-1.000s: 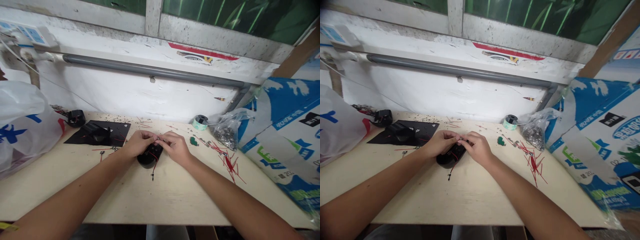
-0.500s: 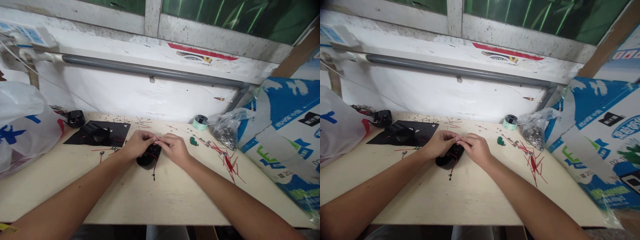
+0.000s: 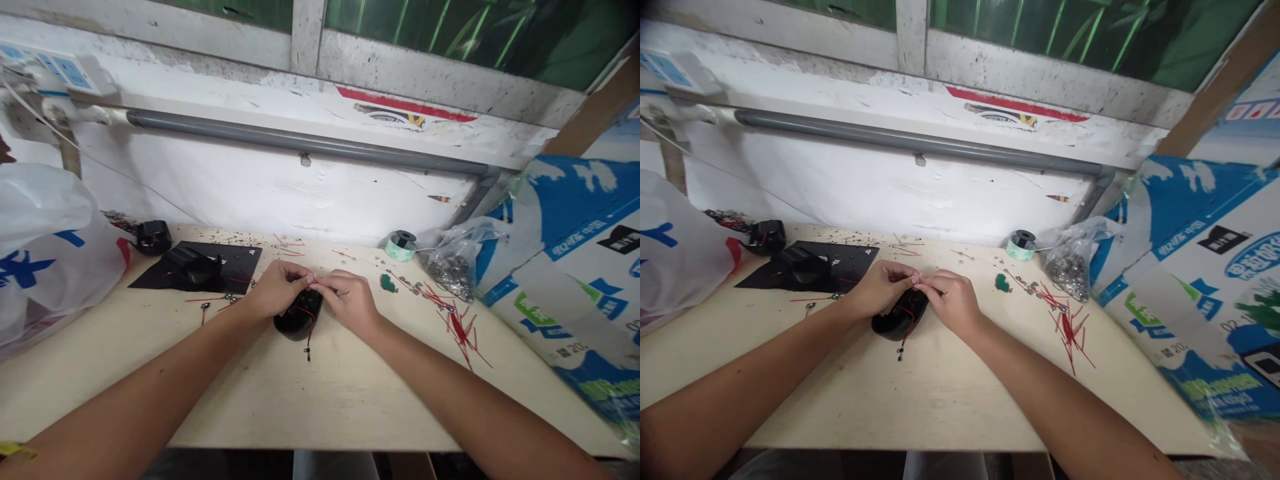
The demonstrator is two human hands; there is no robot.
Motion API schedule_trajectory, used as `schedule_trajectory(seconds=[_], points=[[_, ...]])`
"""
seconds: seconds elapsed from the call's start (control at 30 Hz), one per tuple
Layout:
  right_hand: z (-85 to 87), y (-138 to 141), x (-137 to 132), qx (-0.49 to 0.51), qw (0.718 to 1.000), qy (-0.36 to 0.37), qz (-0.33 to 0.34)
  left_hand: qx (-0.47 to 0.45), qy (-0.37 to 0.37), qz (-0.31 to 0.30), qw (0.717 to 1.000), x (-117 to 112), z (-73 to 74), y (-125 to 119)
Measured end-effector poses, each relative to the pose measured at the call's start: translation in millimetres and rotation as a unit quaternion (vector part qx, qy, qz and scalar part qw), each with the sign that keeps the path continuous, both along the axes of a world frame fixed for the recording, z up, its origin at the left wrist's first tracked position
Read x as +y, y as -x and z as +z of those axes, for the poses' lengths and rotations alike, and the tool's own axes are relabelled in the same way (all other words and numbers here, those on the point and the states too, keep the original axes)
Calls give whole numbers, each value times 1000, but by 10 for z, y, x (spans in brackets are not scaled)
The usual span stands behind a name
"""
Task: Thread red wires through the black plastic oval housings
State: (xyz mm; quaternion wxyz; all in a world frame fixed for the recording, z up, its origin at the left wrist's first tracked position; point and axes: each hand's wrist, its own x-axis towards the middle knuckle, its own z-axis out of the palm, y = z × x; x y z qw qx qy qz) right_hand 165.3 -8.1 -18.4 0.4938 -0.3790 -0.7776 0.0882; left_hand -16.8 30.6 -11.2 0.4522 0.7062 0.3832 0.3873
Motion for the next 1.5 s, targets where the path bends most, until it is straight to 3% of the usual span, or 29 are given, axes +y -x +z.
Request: schedule_trajectory(seconds=[0.2, 0.37, 0.83, 1.5], points=[[-25, 2, 8, -3, 1000, 14, -6, 0, -3, 4, 1000, 2, 5, -10], [-50, 7, 35, 24, 999, 25, -11, -31, 36, 4, 999, -34, 74, -28], [-39, 15, 37, 49, 998, 49, 4, -5, 63, 17, 998, -116, 170, -33], [-25, 5, -14, 12, 1000, 26, -13, -23, 21, -4, 1000, -82, 107, -40]])
